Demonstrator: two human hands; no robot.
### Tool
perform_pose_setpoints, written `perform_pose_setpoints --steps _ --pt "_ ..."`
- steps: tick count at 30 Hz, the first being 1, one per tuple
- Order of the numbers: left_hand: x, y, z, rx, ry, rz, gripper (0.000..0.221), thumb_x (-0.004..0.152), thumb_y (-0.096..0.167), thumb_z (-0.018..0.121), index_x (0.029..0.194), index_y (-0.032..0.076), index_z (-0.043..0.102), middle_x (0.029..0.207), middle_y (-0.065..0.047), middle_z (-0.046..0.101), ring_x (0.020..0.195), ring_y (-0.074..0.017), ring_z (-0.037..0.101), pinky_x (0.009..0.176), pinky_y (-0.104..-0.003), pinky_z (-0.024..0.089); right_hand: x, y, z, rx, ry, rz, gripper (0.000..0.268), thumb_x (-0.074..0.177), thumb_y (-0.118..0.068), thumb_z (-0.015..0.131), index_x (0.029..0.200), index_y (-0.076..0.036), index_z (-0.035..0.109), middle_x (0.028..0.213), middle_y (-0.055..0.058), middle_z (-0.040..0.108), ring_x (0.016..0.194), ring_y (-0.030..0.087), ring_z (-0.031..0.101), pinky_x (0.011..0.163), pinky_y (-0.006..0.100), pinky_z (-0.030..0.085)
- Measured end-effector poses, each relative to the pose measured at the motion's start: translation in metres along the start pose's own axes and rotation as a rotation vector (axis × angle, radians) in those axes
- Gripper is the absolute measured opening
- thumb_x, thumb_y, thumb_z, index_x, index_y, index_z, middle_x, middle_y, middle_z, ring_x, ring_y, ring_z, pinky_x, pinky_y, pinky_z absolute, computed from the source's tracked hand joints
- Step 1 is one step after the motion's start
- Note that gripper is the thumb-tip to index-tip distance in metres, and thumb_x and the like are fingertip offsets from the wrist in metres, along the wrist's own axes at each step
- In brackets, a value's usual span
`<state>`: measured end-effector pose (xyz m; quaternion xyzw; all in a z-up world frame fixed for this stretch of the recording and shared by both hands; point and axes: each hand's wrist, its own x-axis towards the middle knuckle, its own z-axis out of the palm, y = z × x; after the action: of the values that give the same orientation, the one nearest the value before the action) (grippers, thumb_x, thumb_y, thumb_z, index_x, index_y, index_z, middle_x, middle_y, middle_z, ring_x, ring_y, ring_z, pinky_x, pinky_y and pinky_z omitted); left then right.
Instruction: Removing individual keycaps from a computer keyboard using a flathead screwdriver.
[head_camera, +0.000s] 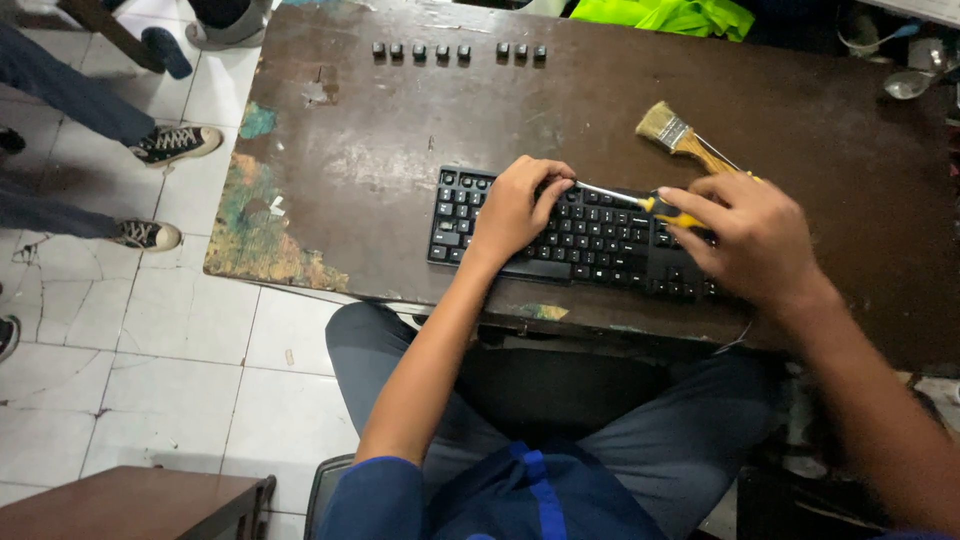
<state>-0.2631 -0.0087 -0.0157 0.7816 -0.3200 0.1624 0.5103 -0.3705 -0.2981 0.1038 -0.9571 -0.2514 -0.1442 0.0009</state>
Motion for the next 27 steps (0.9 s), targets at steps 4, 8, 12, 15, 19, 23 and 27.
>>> perform_pose_setpoints --steps 4,8,12,15,19,23,27 --pt "0.003 0.004 -0.007 -0.106 0.053 -0.026 0.007 0.103 0.022 0.074 0.108 0.018 0.076 0.090 -0.001 0.077 0.091 -0.0232 0.074 0.086 -0.035 0.060 -0.030 0.010 0.064 0.221 0.038 0.069 0.048 0.092 -0.025 0.084 0.138 -0.018 0.074 0.119 0.012 0.071 0.104 0.034 0.069 0.088 0.047 0.054" --pt "0.003 0.019 -0.009 -0.180 -0.036 -0.012 0.009 0.102 0.017 0.073 0.111 0.016 0.076 0.091 -0.005 0.078 0.090 -0.0266 0.077 0.086 -0.037 0.061 -0.019 -0.010 0.067 0.268 -0.050 0.103 0.043 0.096 -0.027 0.079 0.137 -0.015 0.073 0.119 0.012 0.072 0.107 0.032 0.069 0.090 0.044 0.054" --pt "0.005 0.027 -0.012 -0.076 -0.212 0.029 0.011 0.102 0.012 0.071 0.112 0.007 0.073 0.090 -0.014 0.077 0.089 -0.0367 0.078 0.083 -0.045 0.062 0.001 -0.016 0.063 0.336 -0.084 0.079 0.047 0.095 -0.033 0.079 0.136 -0.013 0.073 0.118 0.015 0.071 0.109 0.036 0.068 0.091 0.048 0.053" --pt "0.007 0.038 -0.021 -0.052 -0.269 -0.027 0.020 0.101 0.013 0.071 0.120 0.005 0.071 0.091 -0.016 0.078 0.090 -0.0382 0.078 0.082 -0.050 0.062 0.022 -0.012 0.072 0.355 0.031 0.018 0.049 0.095 -0.027 0.083 0.140 -0.011 0.073 0.121 0.018 0.071 0.113 0.037 0.067 0.094 0.049 0.053" --pt "0.006 0.020 -0.009 -0.049 -0.293 -0.103 0.030 0.102 0.019 0.070 0.130 0.011 0.064 0.094 -0.013 0.079 0.094 -0.0412 0.077 0.083 -0.056 0.060 0.048 -0.027 0.077 0.548 0.063 0.018 0.048 0.090 -0.018 0.087 0.135 -0.004 0.075 0.120 0.024 0.074 0.111 0.044 0.070 0.092 0.053 0.055" --pt "0.006 0.009 -0.001 -0.072 -0.307 -0.197 0.031 0.103 0.026 0.068 0.132 0.022 0.061 0.093 -0.002 0.081 0.090 -0.0293 0.080 0.083 -0.048 0.061 0.053 -0.028 0.081 0.647 0.062 0.013 0.034 0.088 -0.009 0.088 0.121 -0.005 0.080 0.109 0.019 0.080 0.094 0.037 0.077 0.084 0.045 0.058" --pt "0.008 0.006 0.002 -0.063 -0.329 -0.238 0.033 0.103 0.028 0.068 0.134 0.022 0.059 0.093 -0.001 0.082 0.088 -0.0290 0.080 0.081 -0.049 0.061 0.057 -0.030 0.079 0.546 0.065 -0.007 0.028 0.087 -0.013 0.089 0.114 -0.008 0.082 0.101 0.015 0.081 0.087 0.034 0.078 0.076 0.044 0.059"
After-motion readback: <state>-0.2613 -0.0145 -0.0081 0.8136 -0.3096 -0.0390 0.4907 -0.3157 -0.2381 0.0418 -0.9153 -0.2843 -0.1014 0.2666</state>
